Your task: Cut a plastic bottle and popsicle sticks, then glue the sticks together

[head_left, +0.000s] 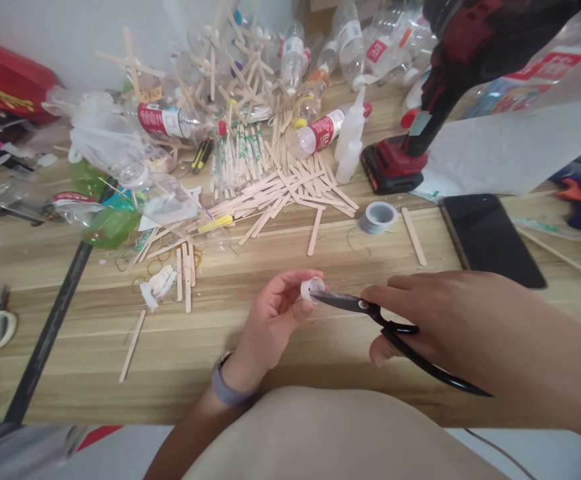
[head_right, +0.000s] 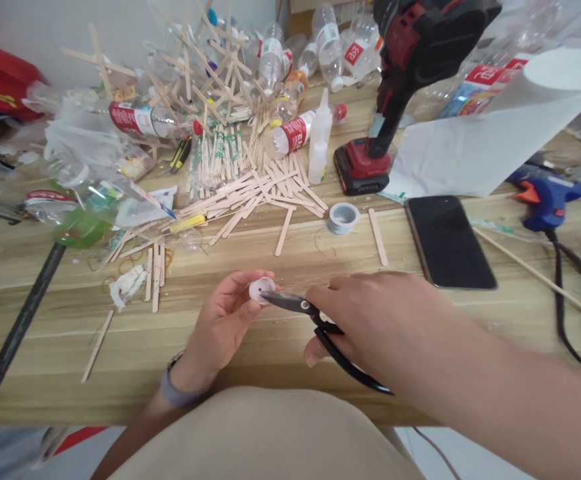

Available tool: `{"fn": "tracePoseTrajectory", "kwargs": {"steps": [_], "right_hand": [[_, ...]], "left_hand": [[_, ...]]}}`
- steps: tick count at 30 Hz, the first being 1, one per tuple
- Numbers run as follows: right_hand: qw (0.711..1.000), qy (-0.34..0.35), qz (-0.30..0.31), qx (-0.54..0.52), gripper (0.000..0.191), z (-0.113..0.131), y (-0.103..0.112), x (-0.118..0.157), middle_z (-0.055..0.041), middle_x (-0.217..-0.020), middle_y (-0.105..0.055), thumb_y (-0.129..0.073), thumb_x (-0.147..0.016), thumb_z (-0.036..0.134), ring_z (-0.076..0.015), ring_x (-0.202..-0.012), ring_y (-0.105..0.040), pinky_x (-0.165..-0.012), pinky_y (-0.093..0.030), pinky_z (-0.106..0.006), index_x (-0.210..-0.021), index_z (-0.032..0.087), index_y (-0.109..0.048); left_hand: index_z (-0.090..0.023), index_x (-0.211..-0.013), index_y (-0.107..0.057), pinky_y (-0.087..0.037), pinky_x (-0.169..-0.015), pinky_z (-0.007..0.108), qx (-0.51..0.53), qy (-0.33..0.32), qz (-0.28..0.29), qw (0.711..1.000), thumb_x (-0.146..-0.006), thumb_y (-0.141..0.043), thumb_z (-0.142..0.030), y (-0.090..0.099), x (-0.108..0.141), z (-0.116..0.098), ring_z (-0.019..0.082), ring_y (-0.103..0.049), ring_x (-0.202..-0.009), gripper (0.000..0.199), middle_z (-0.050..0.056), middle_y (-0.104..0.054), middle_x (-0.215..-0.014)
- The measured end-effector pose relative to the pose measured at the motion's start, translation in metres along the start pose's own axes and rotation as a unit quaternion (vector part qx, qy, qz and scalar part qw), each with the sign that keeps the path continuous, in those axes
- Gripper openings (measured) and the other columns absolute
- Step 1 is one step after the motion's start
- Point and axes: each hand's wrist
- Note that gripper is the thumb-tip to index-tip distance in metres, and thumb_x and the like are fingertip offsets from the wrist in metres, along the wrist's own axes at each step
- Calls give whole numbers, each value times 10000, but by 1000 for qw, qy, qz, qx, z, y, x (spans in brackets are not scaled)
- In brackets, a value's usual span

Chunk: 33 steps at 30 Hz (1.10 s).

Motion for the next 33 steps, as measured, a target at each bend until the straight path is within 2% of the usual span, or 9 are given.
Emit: {"fn": "tracePoseTrajectory", "kwargs": {"steps": [7,14,20,28,33], "right_hand": [[1000,6,-24,8,243,0,0,-1,-2,-764,-749,-795,-746,301,-281,-672,-731,-518,-446,-312,-975,264,-723],[1000,6,-17,5,248,1,0,-1,2,-772,-755,-788,-753,308,-273,-672,-731,-511,-429,-306,-989,274,-721],[999,15,-28,7,193,0,0,0,0,-754,-753,-762,-765,282,-254,-630,-719,-494,-410,-295,-954,267,-724],[996,27,-42,70,146,-1,-2,1,-17,-703,-717,-742,-786,337,-262,-578,-690,-471,-391,-315,-897,245,-718],[997,4,12,79,171,-2,2,-1,-22,-733,-730,-789,-753,308,-282,-629,-711,-500,-417,-321,-899,248,-722]], "left_hand": [[-256,-1141,-696,-496,-936,300,8,10,2,1000,-871,-718,-267,-1,1,-1,172,-654,-1038,271,55,-714,-1177],[-242,-1144,-693,-496,-929,300,4,14,2,1000,-873,-714,-264,-1,1,-2,170,-645,-1031,273,62,-706,-1187],[-257,-1133,-696,-497,-913,283,8,16,7,1000,-877,-710,-259,-2,2,-2,164,-640,-1044,256,50,-698,-1220],[-228,-1136,-688,-507,-917,318,3,29,11,1000,-869,-717,-279,-1,1,-3,200,-640,-1087,273,80,-686,-1248],[-234,-1131,-689,-508,-890,283,2,23,27,999,-886,-697,-239,-1,1,-4,182,-644,-1077,245,69,-694,-1237]]}}
Point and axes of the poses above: each hand's wrist, its own x-axis away from the middle knuckle, its own y-axis out of the back of the hand, z = x × y
